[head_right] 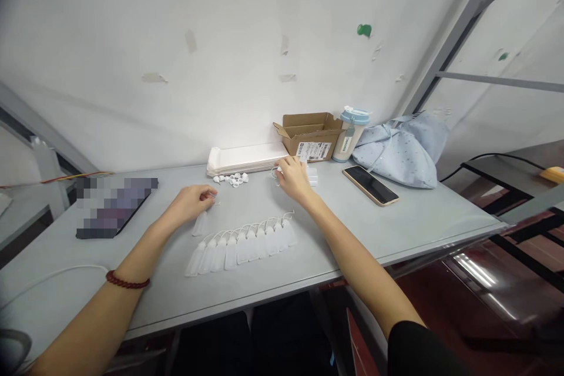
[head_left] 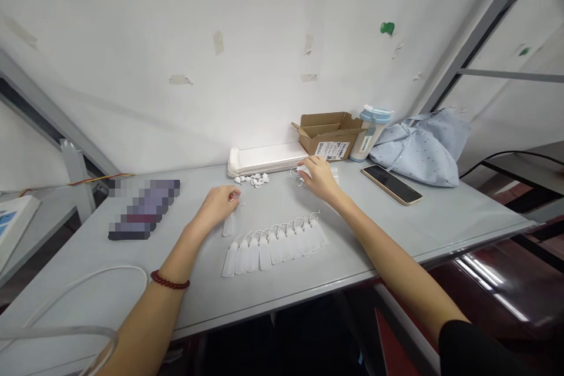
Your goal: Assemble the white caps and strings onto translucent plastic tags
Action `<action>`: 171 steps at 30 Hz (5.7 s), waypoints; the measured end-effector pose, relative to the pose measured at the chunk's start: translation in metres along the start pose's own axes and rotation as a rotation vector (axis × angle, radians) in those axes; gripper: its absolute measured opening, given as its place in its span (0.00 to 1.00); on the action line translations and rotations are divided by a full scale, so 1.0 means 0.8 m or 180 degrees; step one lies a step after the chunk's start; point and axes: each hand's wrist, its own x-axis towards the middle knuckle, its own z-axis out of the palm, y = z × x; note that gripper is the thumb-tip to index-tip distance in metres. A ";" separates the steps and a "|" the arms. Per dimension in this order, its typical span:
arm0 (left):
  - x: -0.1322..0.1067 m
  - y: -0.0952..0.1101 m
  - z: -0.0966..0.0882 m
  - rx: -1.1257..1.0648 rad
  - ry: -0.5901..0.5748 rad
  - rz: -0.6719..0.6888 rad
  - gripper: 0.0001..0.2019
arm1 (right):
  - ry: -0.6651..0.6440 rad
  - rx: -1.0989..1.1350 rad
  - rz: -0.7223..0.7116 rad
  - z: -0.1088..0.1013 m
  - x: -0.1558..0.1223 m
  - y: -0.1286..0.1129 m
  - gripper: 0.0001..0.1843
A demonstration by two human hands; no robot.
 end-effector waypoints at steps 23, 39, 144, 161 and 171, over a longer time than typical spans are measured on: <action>-0.019 0.012 -0.057 -0.0901 -0.0324 -0.0751 0.09 | -0.0235 0.0446 -0.0530 -0.005 -0.014 -0.044 0.09; -0.030 0.039 -0.040 -0.0224 -0.0504 -0.0137 0.10 | -0.0192 0.0547 -0.0516 -0.008 -0.016 -0.051 0.07; -0.035 0.083 -0.016 -0.2362 -0.0374 0.0323 0.14 | -0.0518 0.1894 -0.0765 -0.015 -0.032 -0.093 0.11; -0.033 0.081 -0.011 -0.2247 0.0085 0.0454 0.13 | -0.0542 0.1963 -0.0563 -0.017 -0.032 -0.096 0.16; -0.034 0.087 -0.018 -0.2633 -0.0059 0.0072 0.13 | -0.0226 0.1868 -0.0961 -0.012 -0.036 -0.097 0.08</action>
